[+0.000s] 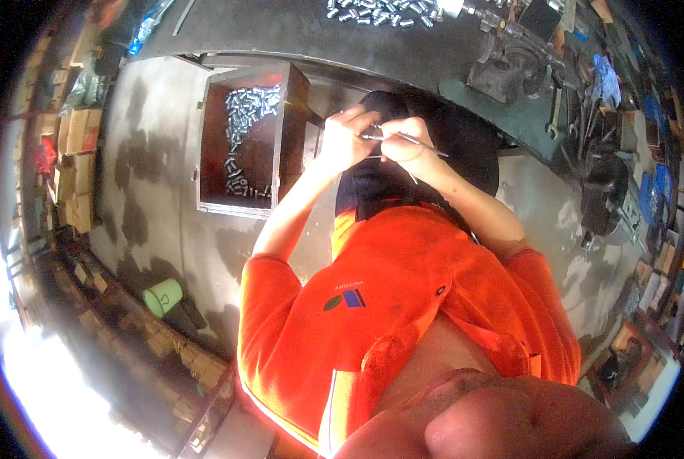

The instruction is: The person sits on the floor and repeatedly picks up small metal fasteners from a wooden box, inserts them into a tool held in the right hand, and places the assembled fasteners onto a nearby metal surface. The process is repeated continuously.

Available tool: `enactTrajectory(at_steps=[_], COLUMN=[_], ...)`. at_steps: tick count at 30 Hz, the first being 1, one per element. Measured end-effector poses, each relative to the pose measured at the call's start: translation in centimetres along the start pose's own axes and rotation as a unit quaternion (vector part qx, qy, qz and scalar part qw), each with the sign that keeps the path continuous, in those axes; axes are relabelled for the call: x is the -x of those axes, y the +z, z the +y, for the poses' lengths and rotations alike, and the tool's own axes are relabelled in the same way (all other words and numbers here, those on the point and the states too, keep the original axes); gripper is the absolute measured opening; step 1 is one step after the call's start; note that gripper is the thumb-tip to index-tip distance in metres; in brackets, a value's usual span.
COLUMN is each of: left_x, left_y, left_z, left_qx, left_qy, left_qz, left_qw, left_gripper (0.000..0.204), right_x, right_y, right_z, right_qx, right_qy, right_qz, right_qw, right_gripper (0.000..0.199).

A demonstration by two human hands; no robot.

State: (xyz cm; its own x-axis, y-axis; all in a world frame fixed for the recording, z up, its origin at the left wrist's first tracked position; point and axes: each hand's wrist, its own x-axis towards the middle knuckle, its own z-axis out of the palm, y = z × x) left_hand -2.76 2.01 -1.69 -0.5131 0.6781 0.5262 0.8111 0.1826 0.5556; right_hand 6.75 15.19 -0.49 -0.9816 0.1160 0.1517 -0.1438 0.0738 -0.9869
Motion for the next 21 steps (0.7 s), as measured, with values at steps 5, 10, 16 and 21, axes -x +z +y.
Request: enactTrajectory(at_steps=[5, 10, 16, 21], left_x=[-0.4, -7.0, -19.5, -11.3], left_y=[-1.2, -1.3, -5.4, -4.9], left_z=[-3.6, -7.1, -2.8, -1.3], left_qx=[-0.063, -0.091, -0.036, 0.282], left_qy=[-0.126, -0.041, -0.11, -0.146], left_qz=[-0.028, 0.035, 0.109, -0.041], left_qw=[0.99, 0.994, 0.987, 0.947], left_gripper=[0.022, 0.018, 0.035, 0.023], right_x=[1.8, 2.1, 1.1, 1.0], right_y=[-2.8, -4.8, -4.0, -4.8], right_z=[-1.4, -2.8, -3.0, -2.3], right_qx=[-0.089, -0.131, -0.053, 0.177], right_qy=[0.057, 0.073, 0.056, -0.146], right_qz=[0.018, 0.025, 0.04, 0.038], right_qw=[0.994, 0.988, 0.996, 0.973], right_gripper=[0.016, 0.019, 0.019, 0.02])
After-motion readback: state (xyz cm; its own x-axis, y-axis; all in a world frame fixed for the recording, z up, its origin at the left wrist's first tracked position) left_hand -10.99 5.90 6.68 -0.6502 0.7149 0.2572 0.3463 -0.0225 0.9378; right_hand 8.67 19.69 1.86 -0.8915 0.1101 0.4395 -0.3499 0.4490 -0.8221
